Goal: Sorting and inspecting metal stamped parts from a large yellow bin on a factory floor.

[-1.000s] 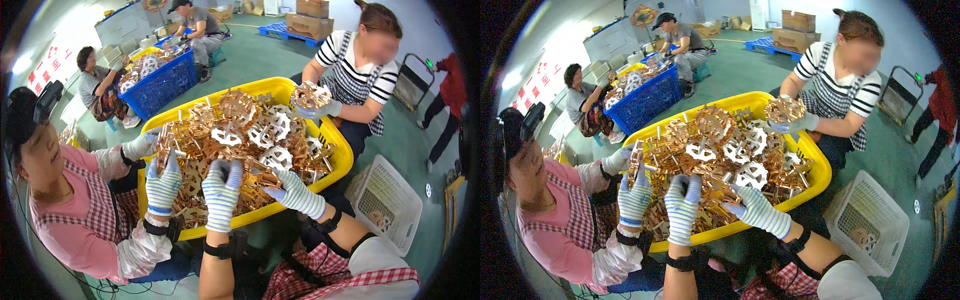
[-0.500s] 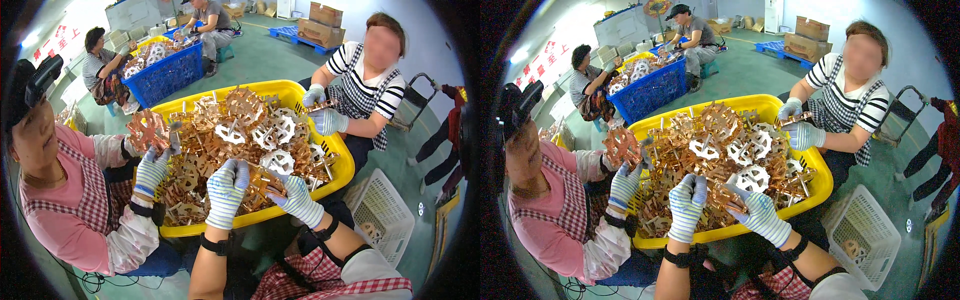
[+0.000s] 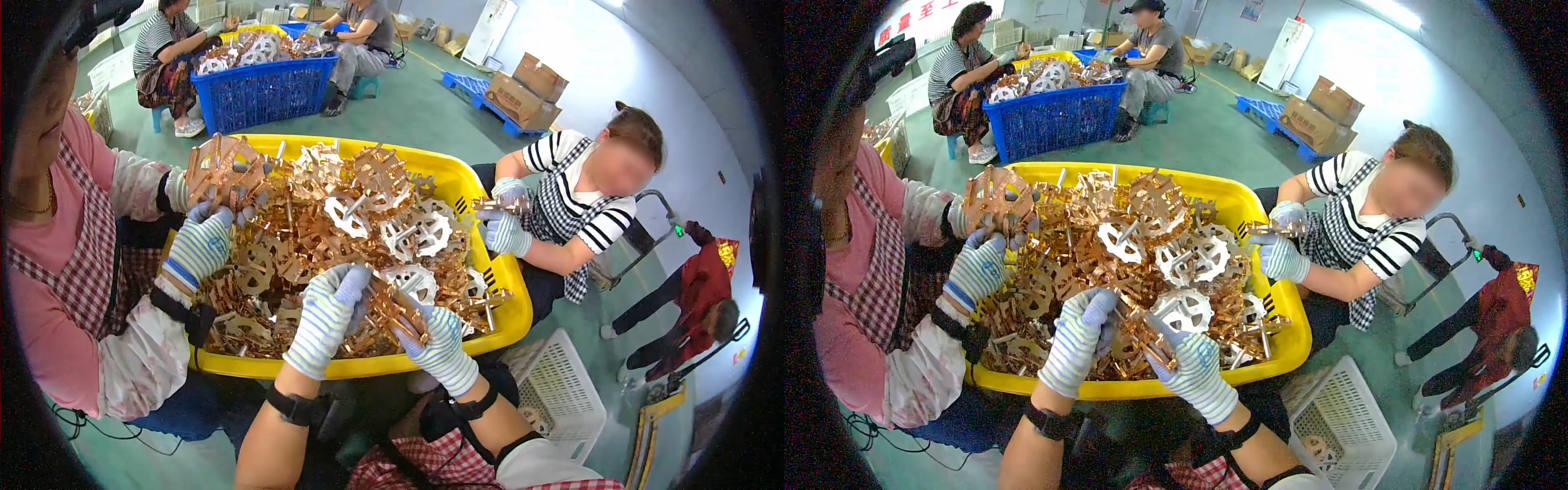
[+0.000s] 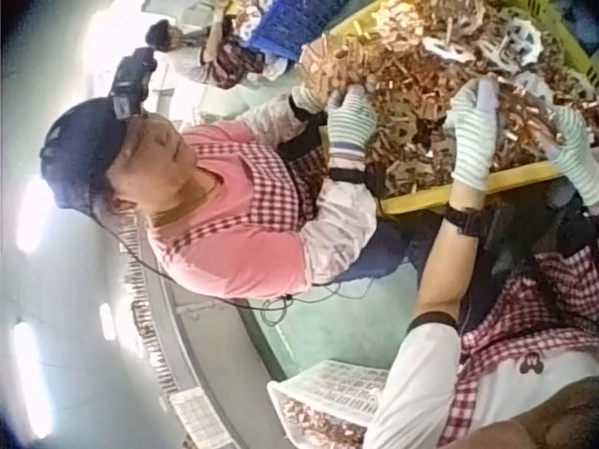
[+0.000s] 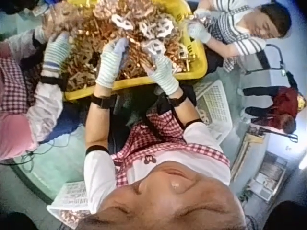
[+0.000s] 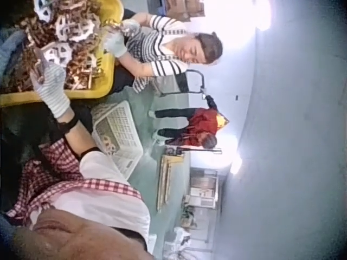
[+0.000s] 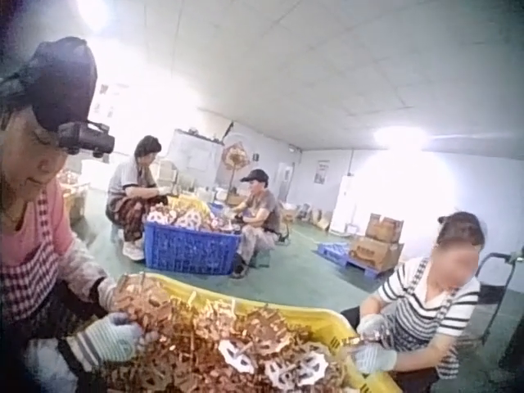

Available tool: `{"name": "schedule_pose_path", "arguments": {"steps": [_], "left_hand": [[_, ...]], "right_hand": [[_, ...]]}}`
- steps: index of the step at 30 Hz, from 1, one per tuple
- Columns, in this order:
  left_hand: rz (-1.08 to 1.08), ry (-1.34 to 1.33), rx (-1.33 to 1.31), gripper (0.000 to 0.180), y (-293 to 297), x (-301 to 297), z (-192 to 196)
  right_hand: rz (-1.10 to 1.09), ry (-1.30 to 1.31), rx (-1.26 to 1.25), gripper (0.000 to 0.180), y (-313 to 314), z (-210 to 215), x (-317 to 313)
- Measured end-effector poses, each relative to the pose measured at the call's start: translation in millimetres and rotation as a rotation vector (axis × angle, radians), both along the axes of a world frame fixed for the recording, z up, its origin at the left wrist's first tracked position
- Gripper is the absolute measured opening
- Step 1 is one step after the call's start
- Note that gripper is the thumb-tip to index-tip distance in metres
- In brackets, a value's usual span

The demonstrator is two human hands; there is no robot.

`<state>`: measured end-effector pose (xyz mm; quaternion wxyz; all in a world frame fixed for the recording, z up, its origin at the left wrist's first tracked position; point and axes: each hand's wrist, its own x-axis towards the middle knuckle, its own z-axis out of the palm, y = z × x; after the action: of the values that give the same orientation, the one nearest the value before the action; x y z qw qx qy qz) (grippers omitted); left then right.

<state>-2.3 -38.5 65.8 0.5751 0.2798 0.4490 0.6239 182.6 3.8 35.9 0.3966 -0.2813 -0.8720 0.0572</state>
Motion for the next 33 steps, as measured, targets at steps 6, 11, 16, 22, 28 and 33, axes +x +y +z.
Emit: {"name": "schedule_pose_path", "arguments": {"steps": [6,11,16,22,28,33], "left_hand": [[0.324,1.370,0.339,0.027,11.2,-9.9,-23.3],[0.082,0.448,0.169,0.030,0.8,-10.2,-9.6],[0.183,0.123,0.019,0.029,7.8,-1.9,-21.2],[0.236,0.357,0.065,0.034,23.6,4.3,-38.9],[0.029,-0.219,-0.037,0.027,13.5,-4.3,-24.4],[0.128,0.212,-0.006,0.022,20.2,10.4,-23.3]], "right_hand": [[0.031,-0.055,-0.273,0.038,-2.9,-7.7,3.9],[-0.147,0.316,-0.551,0.027,26.1,-16.5,23.2],[-0.151,0.009,-0.039,0.025,23.9,-30.9,37.5],[-0.055,-0.060,-0.020,0.032,1.9,-18.4,26.6],[-0.084,-0.055,-0.252,0.039,-5.8,-0.9,19.8],[-0.060,-0.083,-0.183,0.041,-4.1,-8.3,23.6]]}}
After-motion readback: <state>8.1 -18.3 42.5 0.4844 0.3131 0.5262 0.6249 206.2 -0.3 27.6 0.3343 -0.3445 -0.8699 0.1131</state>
